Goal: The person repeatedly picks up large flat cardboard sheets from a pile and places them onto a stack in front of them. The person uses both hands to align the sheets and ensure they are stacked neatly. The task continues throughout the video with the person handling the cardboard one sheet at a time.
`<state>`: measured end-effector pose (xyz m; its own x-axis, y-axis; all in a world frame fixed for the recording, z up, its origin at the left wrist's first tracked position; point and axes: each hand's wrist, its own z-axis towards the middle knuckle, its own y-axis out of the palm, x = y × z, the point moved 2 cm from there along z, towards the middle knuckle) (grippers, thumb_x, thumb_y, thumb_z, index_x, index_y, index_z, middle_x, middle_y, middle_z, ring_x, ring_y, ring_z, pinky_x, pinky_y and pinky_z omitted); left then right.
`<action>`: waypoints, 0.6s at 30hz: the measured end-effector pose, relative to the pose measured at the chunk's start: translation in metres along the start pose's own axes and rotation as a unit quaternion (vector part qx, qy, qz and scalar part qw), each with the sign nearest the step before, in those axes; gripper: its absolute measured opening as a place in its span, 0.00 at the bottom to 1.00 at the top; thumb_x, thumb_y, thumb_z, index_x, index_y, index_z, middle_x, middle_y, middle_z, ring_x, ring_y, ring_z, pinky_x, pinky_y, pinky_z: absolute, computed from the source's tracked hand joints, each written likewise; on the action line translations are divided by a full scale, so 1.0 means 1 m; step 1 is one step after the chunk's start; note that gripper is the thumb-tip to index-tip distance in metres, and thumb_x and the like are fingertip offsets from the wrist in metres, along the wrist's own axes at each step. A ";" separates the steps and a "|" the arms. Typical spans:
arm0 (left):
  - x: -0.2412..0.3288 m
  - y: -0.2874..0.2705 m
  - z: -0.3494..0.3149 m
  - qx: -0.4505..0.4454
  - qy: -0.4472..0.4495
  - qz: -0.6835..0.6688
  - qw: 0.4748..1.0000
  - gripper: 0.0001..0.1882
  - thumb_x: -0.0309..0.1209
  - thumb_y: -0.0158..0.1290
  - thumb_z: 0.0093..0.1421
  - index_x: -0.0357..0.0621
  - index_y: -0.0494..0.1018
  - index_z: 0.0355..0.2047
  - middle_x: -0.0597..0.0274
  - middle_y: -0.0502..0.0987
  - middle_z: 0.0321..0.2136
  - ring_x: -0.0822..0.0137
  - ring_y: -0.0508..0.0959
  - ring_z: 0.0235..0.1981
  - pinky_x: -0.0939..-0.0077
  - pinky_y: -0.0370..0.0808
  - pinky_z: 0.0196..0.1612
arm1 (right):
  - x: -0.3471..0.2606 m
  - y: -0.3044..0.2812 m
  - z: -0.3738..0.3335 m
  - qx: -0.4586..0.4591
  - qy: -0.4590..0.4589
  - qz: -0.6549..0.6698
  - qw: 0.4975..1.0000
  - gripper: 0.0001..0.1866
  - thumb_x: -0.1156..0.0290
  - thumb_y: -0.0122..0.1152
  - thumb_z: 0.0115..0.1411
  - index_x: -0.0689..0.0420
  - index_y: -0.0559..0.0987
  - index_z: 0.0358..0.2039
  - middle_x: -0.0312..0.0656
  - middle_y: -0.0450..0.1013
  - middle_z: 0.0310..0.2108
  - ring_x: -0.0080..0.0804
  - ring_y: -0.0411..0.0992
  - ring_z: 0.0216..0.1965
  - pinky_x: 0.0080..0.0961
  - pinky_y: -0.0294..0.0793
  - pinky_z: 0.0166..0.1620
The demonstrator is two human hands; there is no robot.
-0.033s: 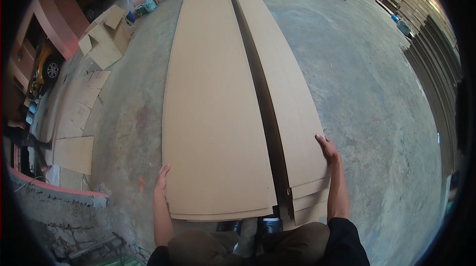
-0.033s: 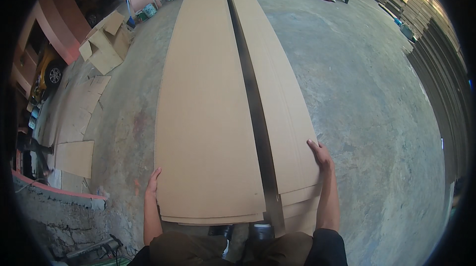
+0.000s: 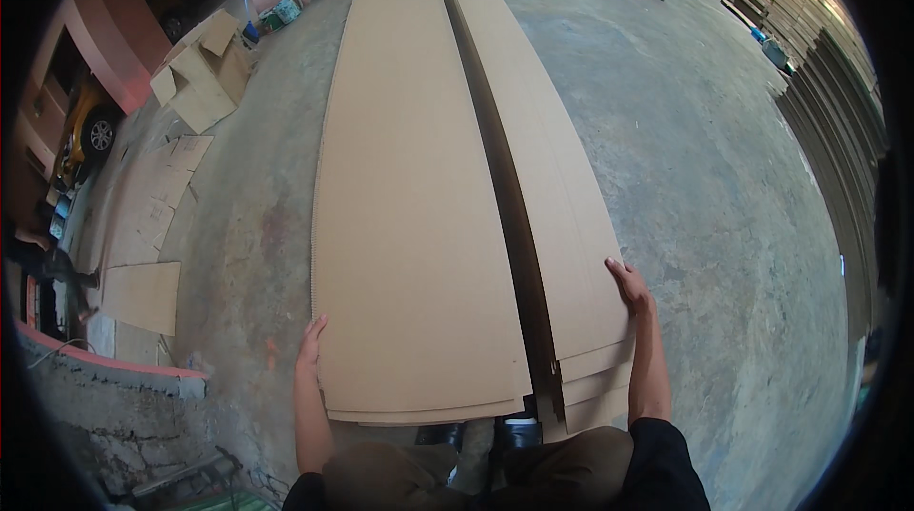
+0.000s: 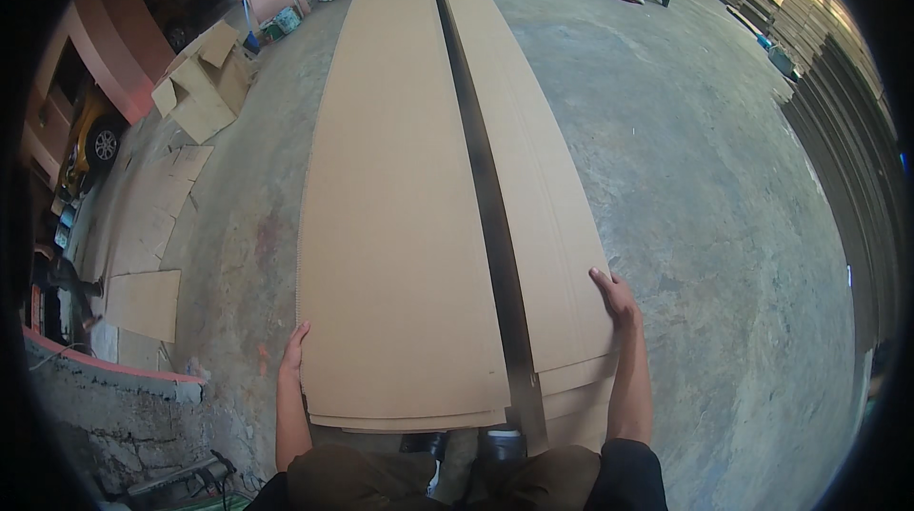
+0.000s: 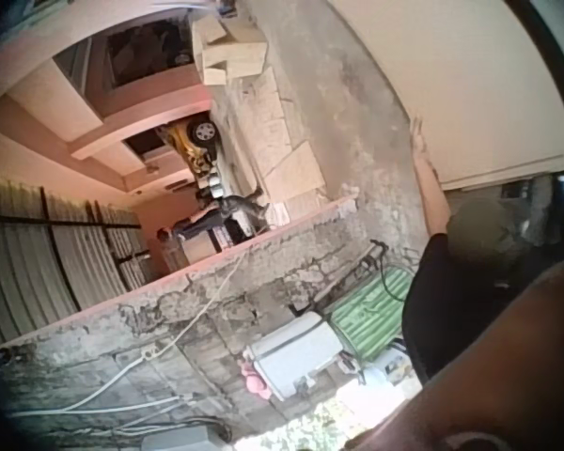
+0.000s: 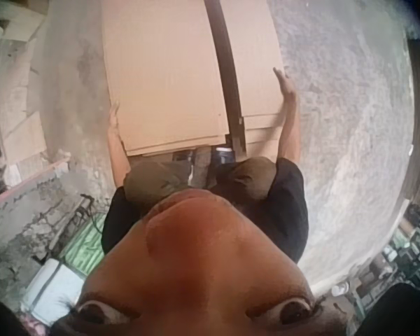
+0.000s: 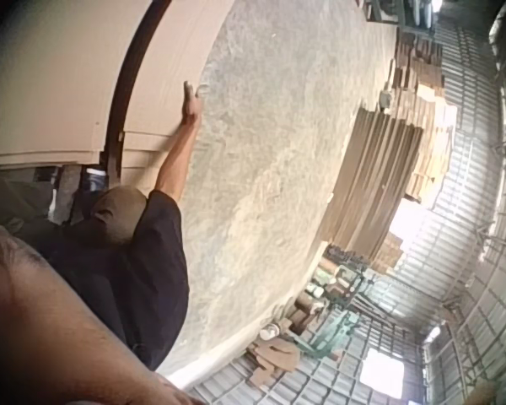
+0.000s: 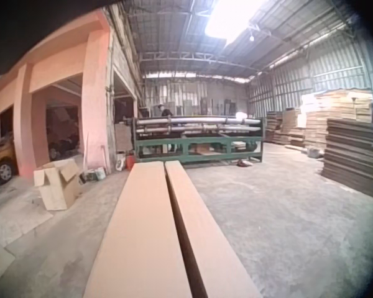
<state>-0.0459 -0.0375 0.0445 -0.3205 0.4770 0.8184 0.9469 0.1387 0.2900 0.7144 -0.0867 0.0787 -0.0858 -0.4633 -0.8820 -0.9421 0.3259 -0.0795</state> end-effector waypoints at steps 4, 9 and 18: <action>-0.003 -0.004 0.007 0.003 0.003 0.005 1.000 0.28 0.43 0.63 0.71 0.37 0.72 0.63 0.56 0.82 0.52 0.63 0.84 0.51 0.68 0.81 0.55 | 0.002 -0.004 0.001 0.000 -0.005 0.000 1.000 0.37 0.47 0.70 0.68 0.68 0.79 0.63 0.48 0.83 0.52 0.34 0.81 0.49 0.32 0.80 0.54; -0.003 0.002 0.012 0.001 -0.009 -0.001 1.000 0.28 0.42 0.62 0.72 0.37 0.72 0.63 0.56 0.82 0.54 0.63 0.83 0.52 0.67 0.80 0.56 | 0.005 -0.013 0.002 0.011 0.000 -0.003 1.000 0.37 0.46 0.70 0.69 0.68 0.79 0.63 0.48 0.83 0.52 0.34 0.81 0.50 0.32 0.80 0.55; 0.010 0.038 -0.011 0.053 -0.024 0.032 0.998 0.37 0.45 0.64 0.69 0.34 0.68 0.69 0.51 0.80 0.59 0.60 0.81 0.57 0.64 0.79 0.60 | 0.013 -0.020 0.005 0.035 -0.046 -0.005 0.998 0.31 0.58 0.65 0.74 0.74 0.77 0.63 0.55 0.76 0.65 0.40 0.74 0.66 0.34 0.68 0.72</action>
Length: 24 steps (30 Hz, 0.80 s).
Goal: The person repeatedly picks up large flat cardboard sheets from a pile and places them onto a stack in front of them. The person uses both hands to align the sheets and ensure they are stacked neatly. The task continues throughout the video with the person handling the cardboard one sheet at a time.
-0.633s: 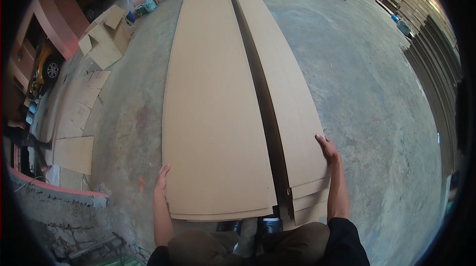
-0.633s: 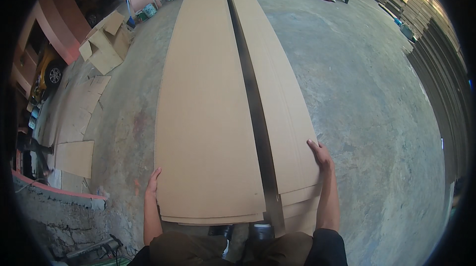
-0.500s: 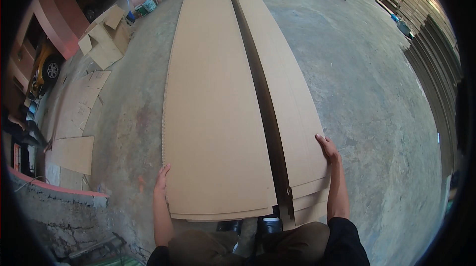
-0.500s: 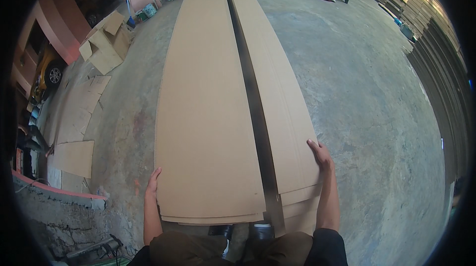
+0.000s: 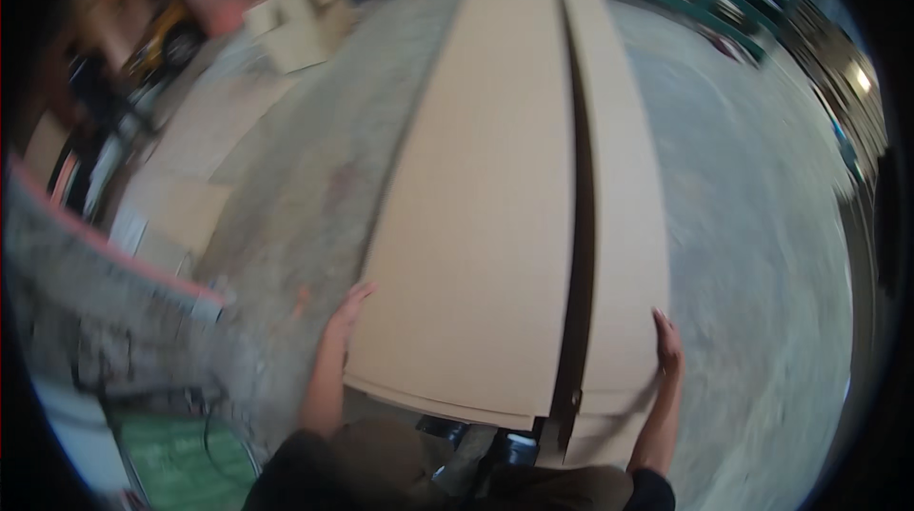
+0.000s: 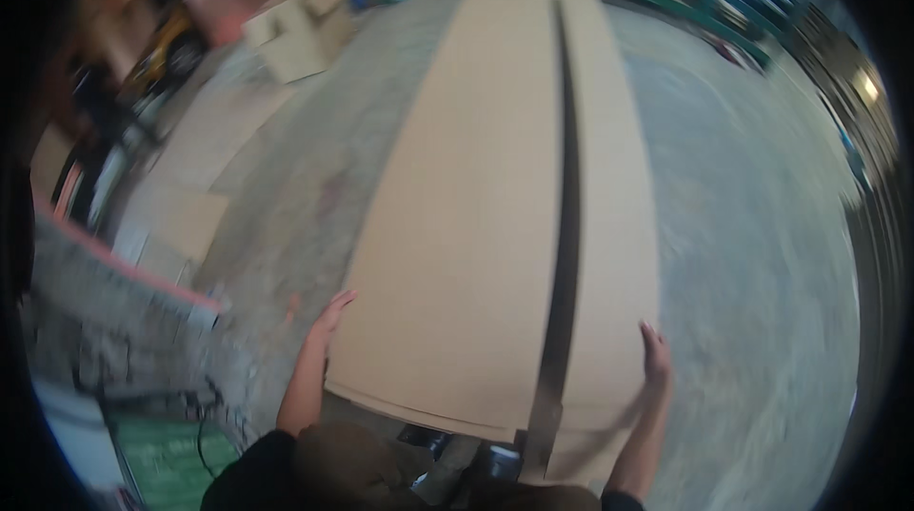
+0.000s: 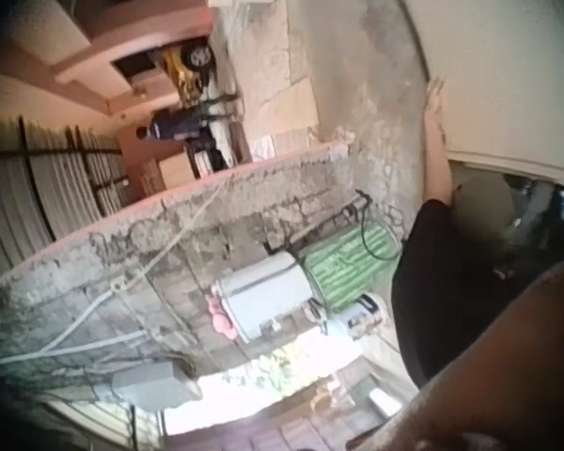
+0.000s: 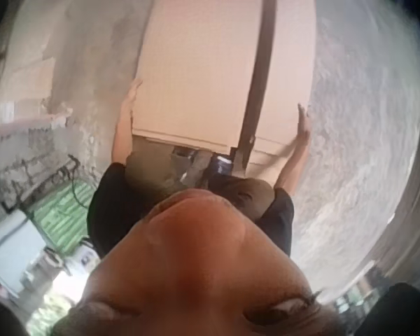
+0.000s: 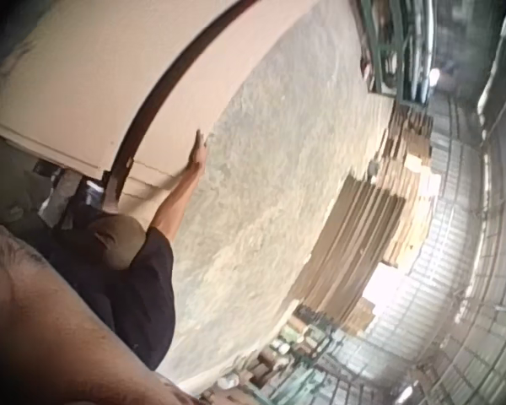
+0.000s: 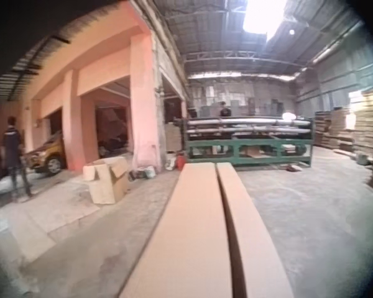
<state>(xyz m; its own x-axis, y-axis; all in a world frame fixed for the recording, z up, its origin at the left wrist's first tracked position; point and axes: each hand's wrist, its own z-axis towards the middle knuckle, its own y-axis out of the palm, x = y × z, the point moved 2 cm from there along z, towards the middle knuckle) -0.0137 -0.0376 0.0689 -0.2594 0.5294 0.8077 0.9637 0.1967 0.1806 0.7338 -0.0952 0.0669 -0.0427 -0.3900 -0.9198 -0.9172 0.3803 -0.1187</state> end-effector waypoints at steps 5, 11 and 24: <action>-0.015 -0.031 0.021 0.056 0.009 0.040 0.998 0.44 0.49 0.68 0.65 0.36 0.65 0.71 0.51 0.77 0.63 0.59 0.79 0.61 0.62 0.79 0.62 | 0.019 -0.013 0.026 -0.139 -0.034 -0.066 0.988 0.37 0.48 0.49 0.79 0.71 0.68 0.72 0.54 0.66 0.74 0.42 0.64 0.74 0.37 0.60 0.76; 0.008 -0.008 -0.014 -0.035 0.023 -0.026 0.999 0.37 0.45 0.65 0.69 0.37 0.68 0.70 0.53 0.79 0.61 0.63 0.80 0.59 0.64 0.79 0.61 | 0.017 -0.006 0.020 -0.092 0.011 0.011 0.996 0.37 0.47 0.57 0.76 0.73 0.73 0.67 0.53 0.72 0.68 0.42 0.72 0.66 0.40 0.70 0.69; 0.008 -0.007 -0.011 -0.060 0.037 -0.032 0.997 0.36 0.45 0.65 0.69 0.39 0.68 0.70 0.53 0.79 0.61 0.64 0.80 0.59 0.63 0.79 0.61 | 0.015 -0.001 0.020 -0.110 0.007 -0.036 0.993 0.36 0.49 0.50 0.79 0.70 0.69 0.72 0.52 0.69 0.72 0.41 0.68 0.71 0.38 0.63 0.74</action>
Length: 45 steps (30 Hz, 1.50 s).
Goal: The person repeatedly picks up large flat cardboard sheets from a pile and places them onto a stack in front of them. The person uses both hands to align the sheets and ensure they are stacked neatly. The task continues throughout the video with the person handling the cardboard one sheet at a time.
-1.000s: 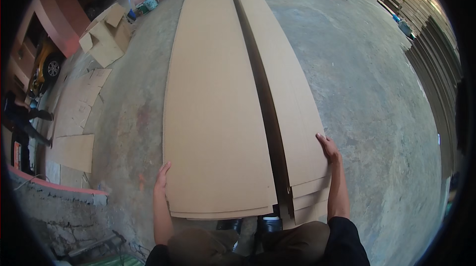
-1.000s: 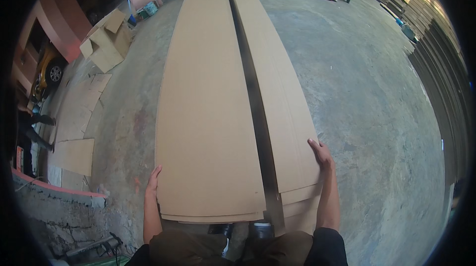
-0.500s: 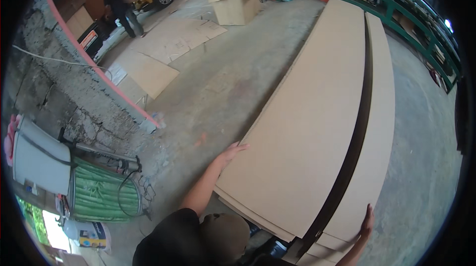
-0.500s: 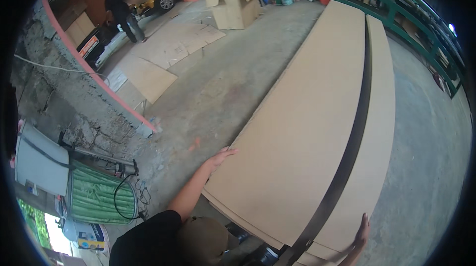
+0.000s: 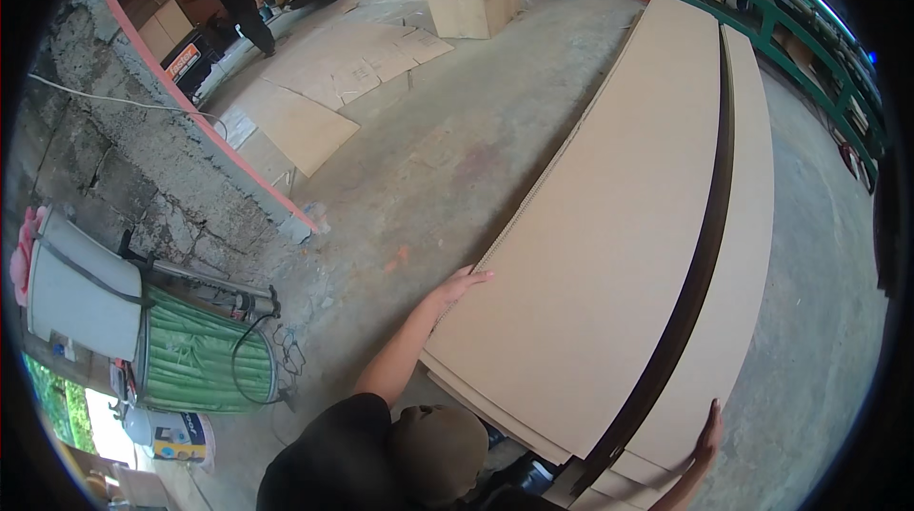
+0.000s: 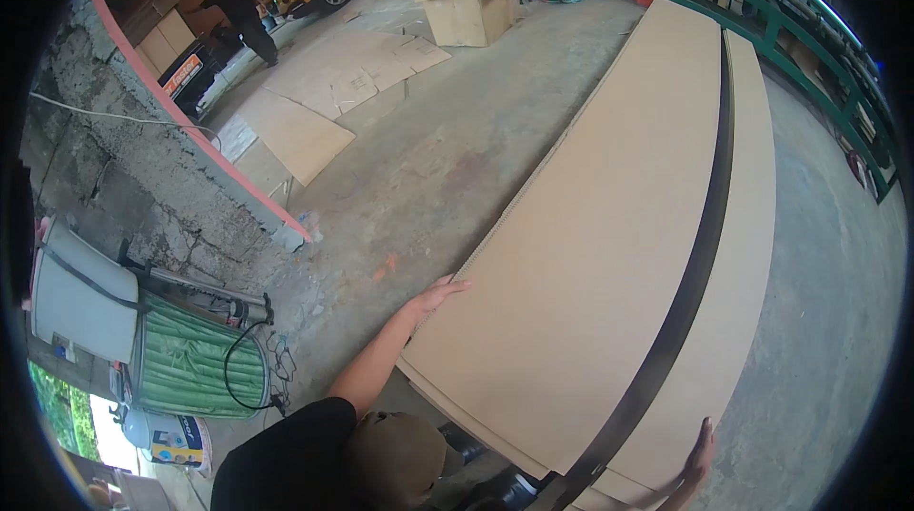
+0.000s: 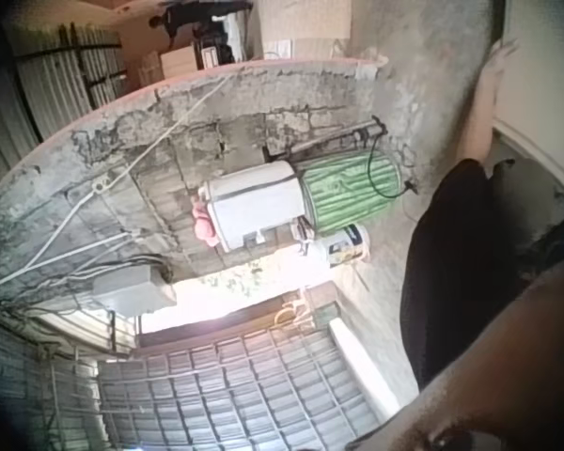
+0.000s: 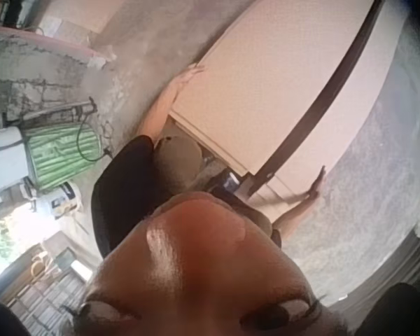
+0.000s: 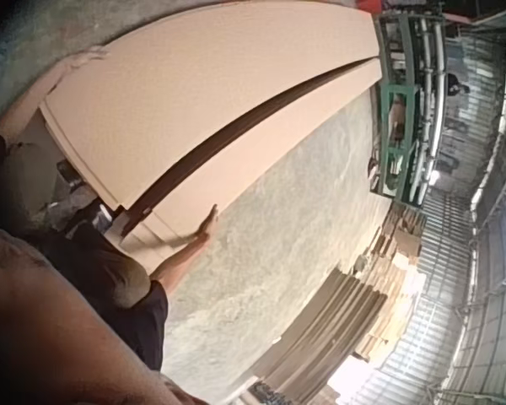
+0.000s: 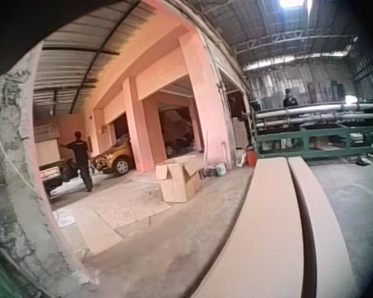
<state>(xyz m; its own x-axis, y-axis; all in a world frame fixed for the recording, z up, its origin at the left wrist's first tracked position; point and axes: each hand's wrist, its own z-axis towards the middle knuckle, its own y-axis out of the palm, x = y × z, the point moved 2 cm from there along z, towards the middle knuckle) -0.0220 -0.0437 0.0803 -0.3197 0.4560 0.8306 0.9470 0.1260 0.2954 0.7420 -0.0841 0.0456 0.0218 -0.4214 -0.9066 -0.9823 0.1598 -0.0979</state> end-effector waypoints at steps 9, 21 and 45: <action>-0.027 -0.037 0.020 0.126 -0.023 0.100 0.987 0.43 0.50 0.67 0.65 0.34 0.66 0.70 0.51 0.78 0.63 0.59 0.79 0.61 0.61 0.76 0.65 | 0.002 -0.006 0.001 0.017 -0.026 -0.003 1.000 0.36 0.49 0.56 0.77 0.72 0.75 0.66 0.51 0.77 0.63 0.39 0.74 0.63 0.37 0.71 0.68; -0.010 -0.014 0.011 0.051 0.004 0.046 0.998 0.35 0.43 0.62 0.71 0.38 0.67 0.71 0.56 0.79 0.61 0.63 0.79 0.60 0.66 0.77 0.63 | -0.016 0.012 -0.015 0.067 0.015 0.045 0.997 0.34 0.50 0.65 0.73 0.70 0.77 0.63 0.46 0.81 0.58 0.33 0.79 0.56 0.30 0.77 0.61; -0.009 -0.013 0.011 0.041 0.005 0.051 0.998 0.35 0.44 0.63 0.70 0.38 0.68 0.70 0.56 0.79 0.61 0.63 0.80 0.60 0.67 0.77 0.62 | -0.003 0.001 -0.007 0.072 0.016 0.039 0.997 0.36 0.47 0.68 0.70 0.69 0.77 0.62 0.49 0.82 0.53 0.35 0.81 0.51 0.31 0.79 0.55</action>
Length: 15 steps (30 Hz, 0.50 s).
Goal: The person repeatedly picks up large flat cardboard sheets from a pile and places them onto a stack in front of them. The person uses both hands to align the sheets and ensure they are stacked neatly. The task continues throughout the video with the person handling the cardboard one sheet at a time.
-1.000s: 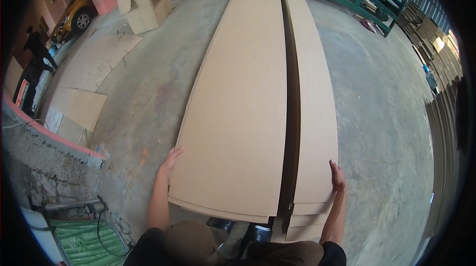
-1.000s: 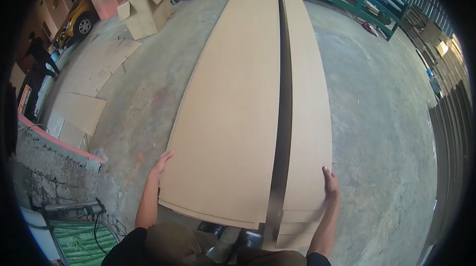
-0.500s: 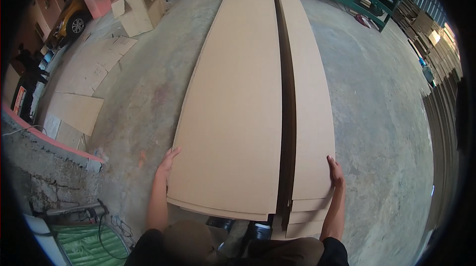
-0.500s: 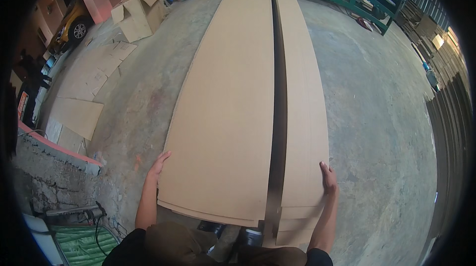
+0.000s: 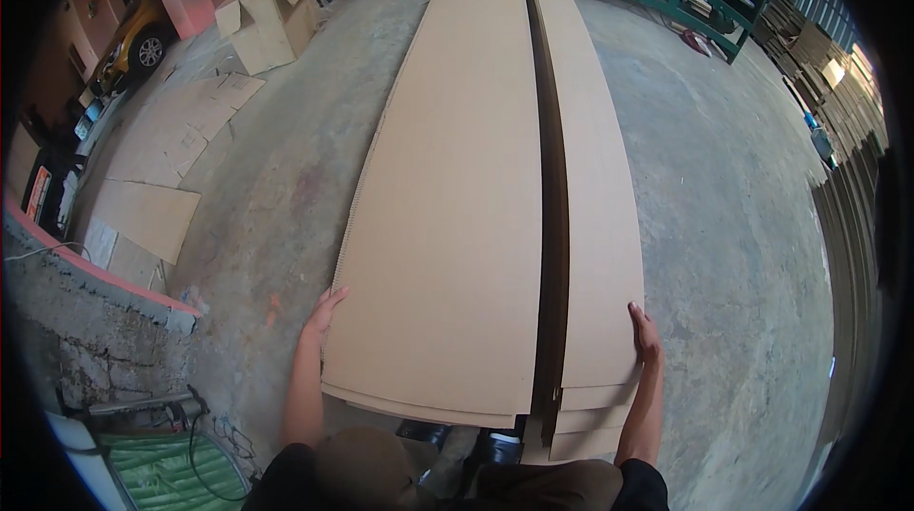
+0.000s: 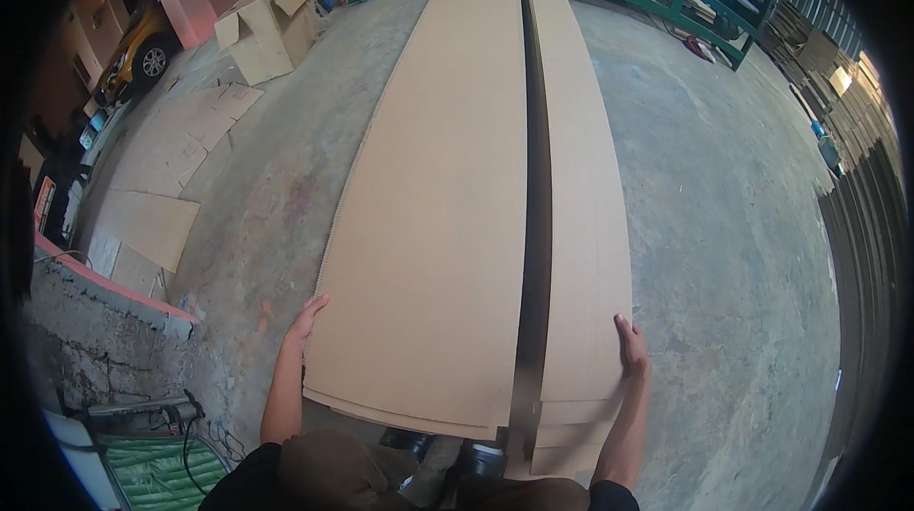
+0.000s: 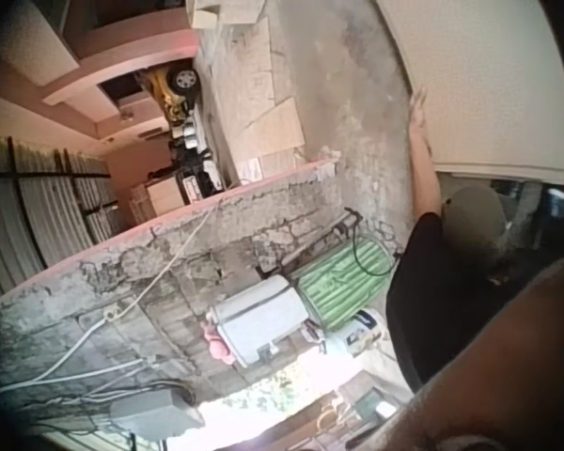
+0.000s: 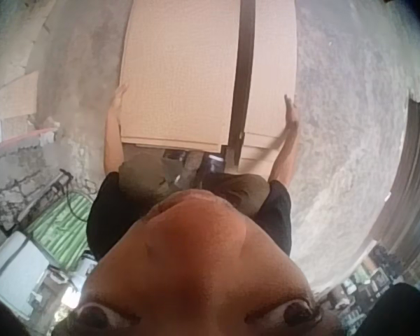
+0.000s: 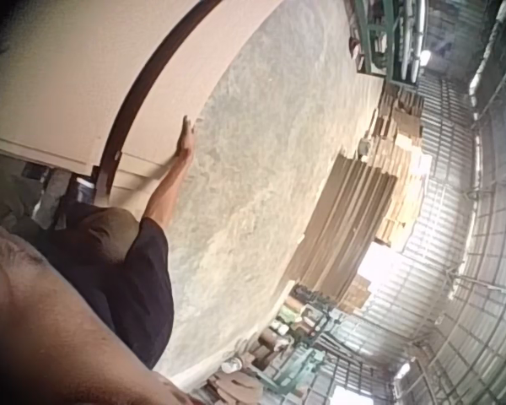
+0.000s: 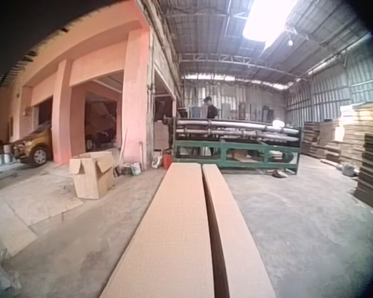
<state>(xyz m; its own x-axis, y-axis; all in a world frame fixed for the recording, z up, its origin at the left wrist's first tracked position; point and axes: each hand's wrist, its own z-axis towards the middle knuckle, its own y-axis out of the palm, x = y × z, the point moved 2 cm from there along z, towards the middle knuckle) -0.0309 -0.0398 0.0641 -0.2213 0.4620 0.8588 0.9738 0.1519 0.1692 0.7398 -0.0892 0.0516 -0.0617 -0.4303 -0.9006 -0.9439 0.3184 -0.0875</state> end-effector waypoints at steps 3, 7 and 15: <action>-0.006 -0.012 0.002 -0.009 0.014 0.001 1.000 0.35 0.46 0.63 0.70 0.38 0.67 0.69 0.54 0.79 0.60 0.61 0.79 0.60 0.65 0.77 0.62 | -0.007 0.011 -0.002 -0.006 0.014 -0.003 1.000 0.37 0.47 0.68 0.70 0.70 0.77 0.62 0.49 0.82 0.53 0.35 0.81 0.51 0.32 0.79 0.56; -0.002 -0.003 0.000 -0.013 0.010 -0.007 1.000 0.34 0.46 0.62 0.71 0.38 0.68 0.68 0.55 0.79 0.59 0.62 0.80 0.59 0.66 0.78 0.61 | -0.006 0.009 -0.004 -0.001 0.008 0.001 1.000 0.37 0.47 0.68 0.70 0.70 0.77 0.62 0.50 0.82 0.54 0.36 0.81 0.51 0.32 0.79 0.56; -0.005 -0.009 0.002 -0.009 0.000 -0.024 1.000 0.32 0.41 0.62 0.71 0.37 0.69 0.69 0.56 0.80 0.60 0.64 0.81 0.59 0.67 0.78 0.61 | -0.010 0.011 -0.006 -0.002 0.005 -0.015 1.000 0.37 0.47 0.68 0.70 0.70 0.77 0.62 0.50 0.82 0.53 0.36 0.81 0.51 0.32 0.79 0.56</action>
<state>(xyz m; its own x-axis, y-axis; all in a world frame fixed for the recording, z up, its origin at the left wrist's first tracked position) -0.0384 -0.0415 0.0573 -0.2671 0.4549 0.8496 0.9630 0.1585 0.2179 0.7279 -0.0860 0.0623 -0.0358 -0.4482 -0.8932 -0.9468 0.3011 -0.1132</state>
